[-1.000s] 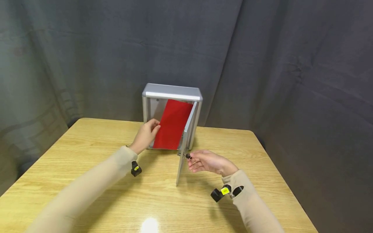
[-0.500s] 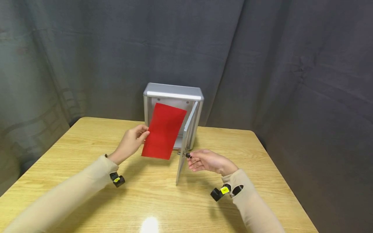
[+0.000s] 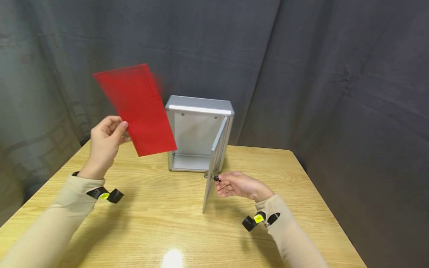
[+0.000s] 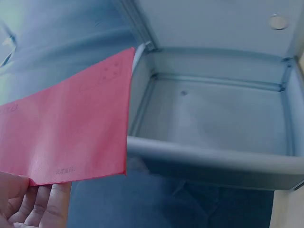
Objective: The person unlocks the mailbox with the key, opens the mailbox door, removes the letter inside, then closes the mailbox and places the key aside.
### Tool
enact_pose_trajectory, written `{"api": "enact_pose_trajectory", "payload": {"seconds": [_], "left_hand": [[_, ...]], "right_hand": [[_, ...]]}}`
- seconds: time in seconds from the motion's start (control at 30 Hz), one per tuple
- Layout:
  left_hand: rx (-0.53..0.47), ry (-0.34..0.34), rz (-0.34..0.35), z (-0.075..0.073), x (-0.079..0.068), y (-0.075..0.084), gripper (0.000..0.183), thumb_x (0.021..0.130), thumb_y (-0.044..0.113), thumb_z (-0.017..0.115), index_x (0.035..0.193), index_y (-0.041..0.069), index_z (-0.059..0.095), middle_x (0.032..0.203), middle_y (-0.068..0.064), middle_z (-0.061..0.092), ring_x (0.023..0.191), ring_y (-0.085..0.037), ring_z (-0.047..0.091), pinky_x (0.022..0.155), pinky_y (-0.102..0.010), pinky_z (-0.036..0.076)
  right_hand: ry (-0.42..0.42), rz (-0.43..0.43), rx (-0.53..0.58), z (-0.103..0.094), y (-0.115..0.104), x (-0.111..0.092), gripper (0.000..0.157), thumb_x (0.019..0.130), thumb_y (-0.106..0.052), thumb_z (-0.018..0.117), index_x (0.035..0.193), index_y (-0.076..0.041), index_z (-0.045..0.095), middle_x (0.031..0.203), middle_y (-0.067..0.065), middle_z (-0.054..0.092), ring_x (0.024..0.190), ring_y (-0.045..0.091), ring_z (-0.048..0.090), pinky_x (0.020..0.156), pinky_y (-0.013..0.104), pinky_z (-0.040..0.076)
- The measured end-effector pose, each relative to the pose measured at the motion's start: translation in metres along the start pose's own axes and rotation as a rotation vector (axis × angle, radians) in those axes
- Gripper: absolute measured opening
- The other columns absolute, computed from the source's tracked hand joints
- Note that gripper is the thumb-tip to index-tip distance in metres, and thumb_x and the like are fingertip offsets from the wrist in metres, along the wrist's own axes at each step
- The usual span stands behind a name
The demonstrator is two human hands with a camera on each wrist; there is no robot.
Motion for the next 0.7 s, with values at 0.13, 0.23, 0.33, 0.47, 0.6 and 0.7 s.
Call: {"api": "enact_pose_trajectory", "payload": {"seconds": [0.13,0.23,0.33,0.47,0.6,0.7], "left_hand": [[-0.214,0.042,-0.078,-0.021,0.006,-0.004,0.008,0.092,0.003,0.063,0.091,0.009,0.059,0.074,0.002,0.063,0.063,-0.006,0.061,0.056,-0.019,0.055],[-0.309,0.020,-0.166,-0.033,0.007,-0.014,0.007,0.092,0.004,0.063,0.092,0.007,0.057,0.073,0.001,0.061,0.064,-0.007,0.062,0.057,-0.021,0.056],[-0.355,-0.008,-0.285,-0.044,0.007,-0.031,0.008,0.092,0.008,0.064,0.094,0.007,0.056,0.075,0.001,0.060,0.066,-0.008,0.061,0.058,-0.022,0.057],[-0.425,-0.028,-0.469,-0.061,0.002,-0.060,0.007,0.093,0.010,0.063,0.094,0.009,0.056,0.077,0.002,0.061,0.067,-0.009,0.061,0.061,-0.023,0.057],[-0.486,-0.075,-0.650,-0.077,-0.007,-0.089,0.005,0.097,0.008,0.057,0.094,0.012,0.057,0.078,0.003,0.065,0.067,-0.009,0.063,0.064,-0.023,0.057],[-0.458,-0.132,-0.760,-0.085,-0.016,-0.109,0.011,0.099,0.009,0.053,0.092,0.015,0.060,0.079,0.005,0.067,0.070,-0.008,0.064,0.066,-0.022,0.057]], "right_hand": [[-0.010,-0.008,0.001,0.000,0.001,0.000,0.021,0.105,-0.015,0.036,0.102,-0.007,0.055,0.093,-0.002,0.063,0.088,0.010,0.066,0.085,0.028,0.055],[-0.007,-0.004,-0.004,0.002,0.001,0.001,0.021,0.105,-0.016,0.036,0.102,-0.006,0.055,0.093,-0.001,0.063,0.088,0.010,0.066,0.085,0.028,0.055],[0.003,0.005,-0.008,0.003,0.001,0.001,0.021,0.105,-0.016,0.036,0.102,-0.005,0.054,0.093,-0.001,0.063,0.088,0.010,0.066,0.085,0.028,0.055],[0.013,0.009,-0.008,0.004,0.000,0.001,0.021,0.105,-0.016,0.036,0.103,-0.005,0.054,0.093,-0.001,0.064,0.088,0.010,0.066,0.086,0.029,0.055],[0.007,0.001,-0.015,0.006,-0.001,0.001,0.020,0.105,-0.016,0.036,0.103,-0.006,0.053,0.093,-0.002,0.063,0.088,0.010,0.065,0.086,0.029,0.054],[0.003,0.004,-0.017,0.006,0.000,0.002,0.020,0.105,-0.017,0.037,0.103,-0.006,0.054,0.093,-0.001,0.063,0.088,0.010,0.065,0.086,0.028,0.054]]}}
Point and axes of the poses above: each hand's wrist, its own x-axis towards the middle knuckle, its own z-axis out of the palm, y = z × x, the point moved 7 cm from there along x, towards the middle knuckle
